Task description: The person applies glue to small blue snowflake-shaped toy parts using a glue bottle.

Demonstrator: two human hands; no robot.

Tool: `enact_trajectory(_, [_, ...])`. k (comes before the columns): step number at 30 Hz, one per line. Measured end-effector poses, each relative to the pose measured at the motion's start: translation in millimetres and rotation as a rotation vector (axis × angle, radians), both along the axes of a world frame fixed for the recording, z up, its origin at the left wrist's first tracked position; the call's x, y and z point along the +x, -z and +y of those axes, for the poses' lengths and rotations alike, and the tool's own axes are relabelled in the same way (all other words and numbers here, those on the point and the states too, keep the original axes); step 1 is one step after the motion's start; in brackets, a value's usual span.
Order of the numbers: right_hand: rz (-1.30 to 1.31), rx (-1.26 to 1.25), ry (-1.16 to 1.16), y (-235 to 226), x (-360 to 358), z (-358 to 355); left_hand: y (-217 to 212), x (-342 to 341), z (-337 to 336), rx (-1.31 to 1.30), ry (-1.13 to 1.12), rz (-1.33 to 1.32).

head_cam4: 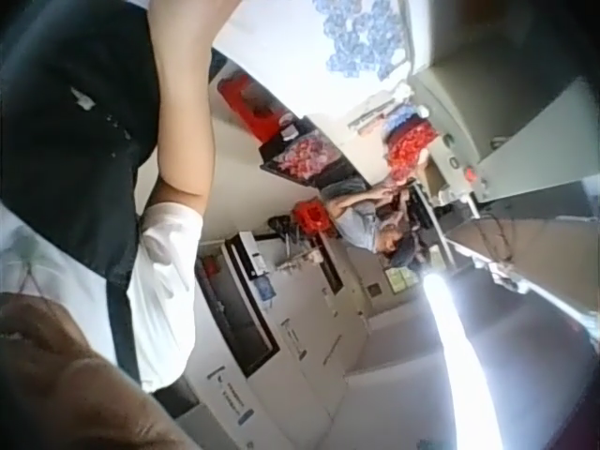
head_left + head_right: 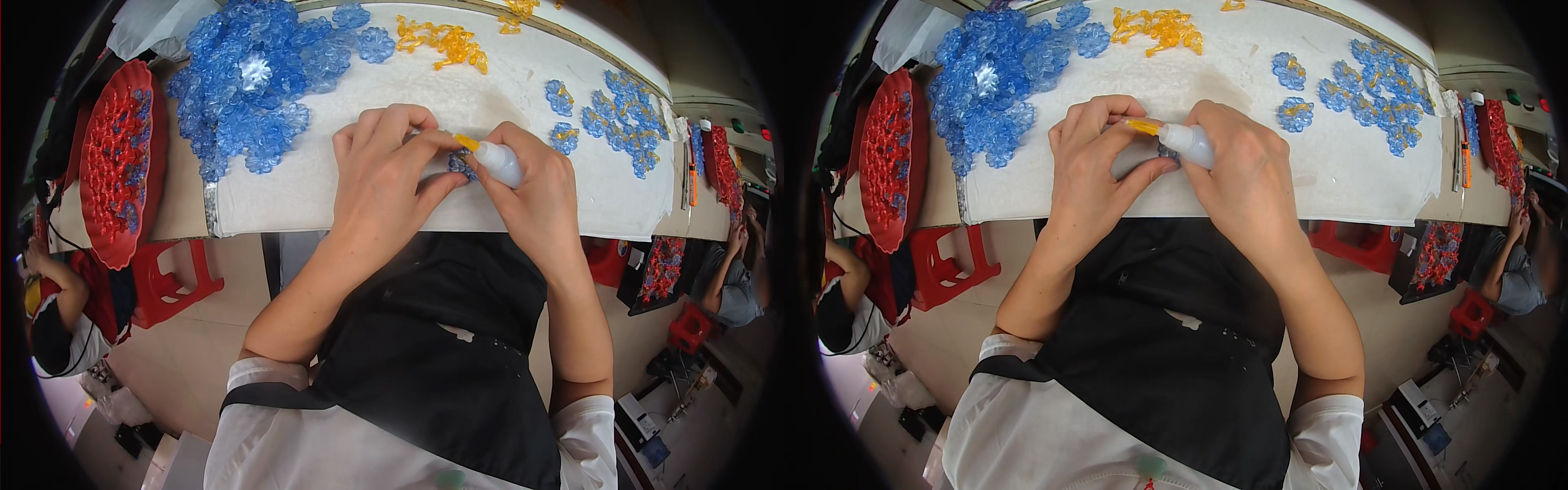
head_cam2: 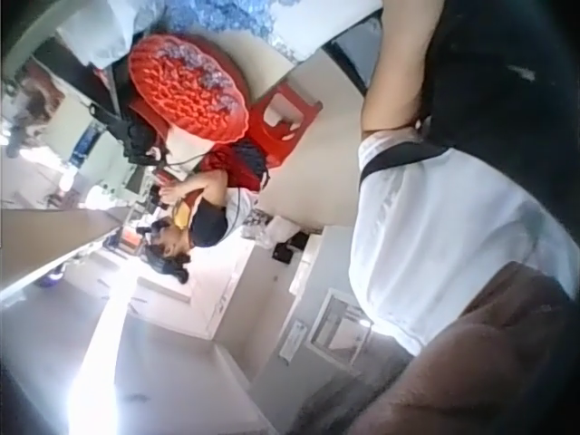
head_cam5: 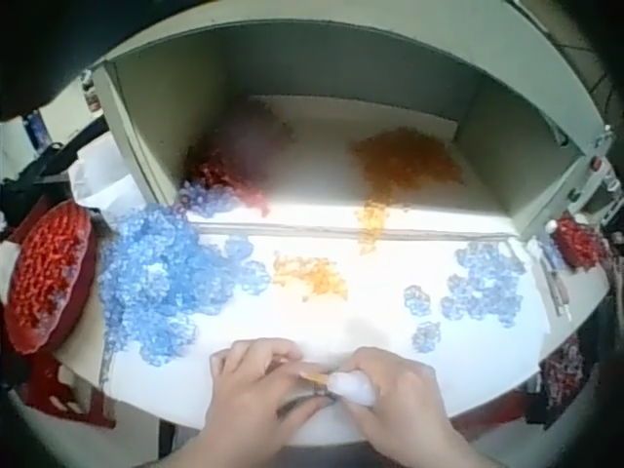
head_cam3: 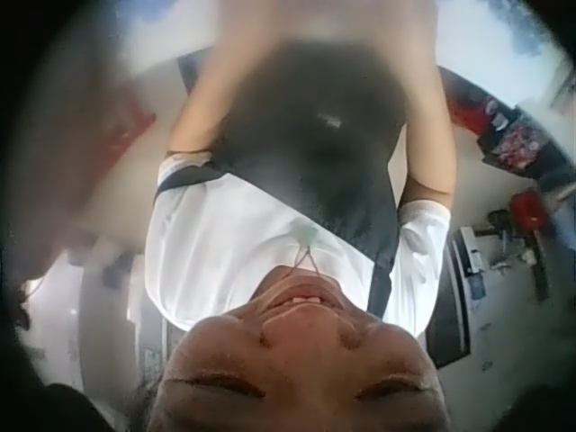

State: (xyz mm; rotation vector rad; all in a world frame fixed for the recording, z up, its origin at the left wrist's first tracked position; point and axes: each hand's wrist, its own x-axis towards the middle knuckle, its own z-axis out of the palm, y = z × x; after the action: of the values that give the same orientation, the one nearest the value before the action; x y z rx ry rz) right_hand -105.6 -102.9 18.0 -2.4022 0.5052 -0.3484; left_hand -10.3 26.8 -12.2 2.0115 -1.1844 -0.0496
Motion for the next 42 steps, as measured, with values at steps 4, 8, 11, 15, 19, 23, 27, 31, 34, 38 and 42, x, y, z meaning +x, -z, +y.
enact_trajectory(4, [0.036,0.040,-0.002,-2.6,0.7,-3.8,0.4,-0.8,-1.9,-0.016,0.002,0.008])
enact_trajectory(8, [0.028,0.013,-0.025,-2.9,1.7,-2.6,-0.5,-0.1,-1.6,-0.003,0.013,-0.008])
enact_trajectory(11, [0.003,-0.074,-0.027,-2.4,1.7,2.9,0.1,-1.5,-1.6,-0.002,0.029,0.010])
enact_trajectory(15, [0.008,0.028,0.008,1.0,2.4,0.8,1.7,-3.7,-1.3,-0.022,-0.003,0.022])
enact_trajectory(19, [0.021,0.011,-0.003,0.8,6.2,-0.5,1.1,-2.6,-1.5,-0.011,-0.021,0.007])
enact_trajectory(23, [0.013,-0.006,-0.015,-2.5,2.5,-9.0,-1.5,-4.5,-7.7,-0.041,0.010,-0.004])
enact_trajectory(27, [-0.133,0.028,0.026,14.7,0.2,-3.7,13.5,3.2,-9.8,-0.037,0.051,-0.015])
enact_trajectory(31, [-0.089,0.011,-0.008,25.0,15.5,4.5,9.6,9.5,9.8,0.159,0.013,0.001])
enact_trajectory(34, [-0.061,0.024,0.015,23.5,10.6,4.2,13.0,6.1,8.6,0.164,0.040,-0.003])
enact_trajectory(38, [-0.088,-0.009,0.058,23.4,8.4,1.4,13.6,6.8,-0.9,0.174,0.047,0.036])
enact_trajectory(42, [-0.112,0.040,0.014,20.6,14.4,6.7,11.6,13.5,8.3,0.132,0.033,0.046])
